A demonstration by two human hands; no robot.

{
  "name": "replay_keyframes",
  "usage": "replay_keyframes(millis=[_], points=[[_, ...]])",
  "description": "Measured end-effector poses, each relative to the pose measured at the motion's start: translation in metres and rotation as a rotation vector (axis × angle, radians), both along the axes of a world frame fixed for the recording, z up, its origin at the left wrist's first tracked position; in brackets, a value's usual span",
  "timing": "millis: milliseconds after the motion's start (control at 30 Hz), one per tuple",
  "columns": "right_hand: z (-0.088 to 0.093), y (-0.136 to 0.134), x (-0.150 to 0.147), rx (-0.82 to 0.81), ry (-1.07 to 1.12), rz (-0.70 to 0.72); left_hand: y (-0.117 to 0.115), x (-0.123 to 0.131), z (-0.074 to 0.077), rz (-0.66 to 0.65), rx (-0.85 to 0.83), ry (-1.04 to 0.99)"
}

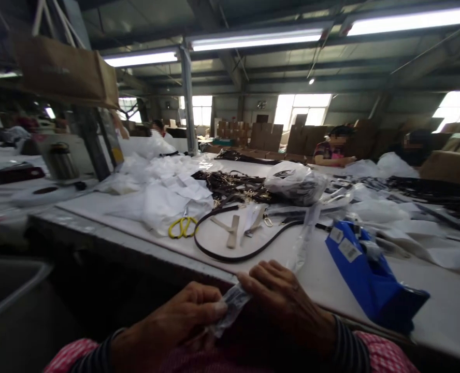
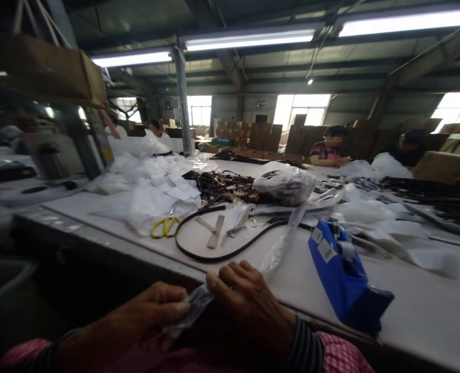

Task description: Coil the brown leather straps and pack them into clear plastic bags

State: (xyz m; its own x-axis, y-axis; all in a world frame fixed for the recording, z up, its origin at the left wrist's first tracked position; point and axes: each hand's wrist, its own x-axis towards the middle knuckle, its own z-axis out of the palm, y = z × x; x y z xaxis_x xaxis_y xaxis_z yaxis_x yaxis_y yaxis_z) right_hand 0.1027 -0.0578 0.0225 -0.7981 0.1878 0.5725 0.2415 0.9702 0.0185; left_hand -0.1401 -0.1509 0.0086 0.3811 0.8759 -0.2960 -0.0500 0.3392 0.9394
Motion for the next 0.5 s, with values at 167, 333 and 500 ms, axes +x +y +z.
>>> replay_keyframes(millis=[167,333,500], points=[[-0.011,0.001,-0.005,0.058,0.049,0.044,0.004,0.021,0.011,0.056,-0.070,-0.194],[-0.017,0.007,-0.007,0.080,0.020,0.062,0.007,0.020,0.000,0.127,-0.083,-0.177],[-0.018,0.008,-0.004,0.089,-0.015,0.038,0.004,0.011,-0.015,0.061,-0.016,-0.031]])
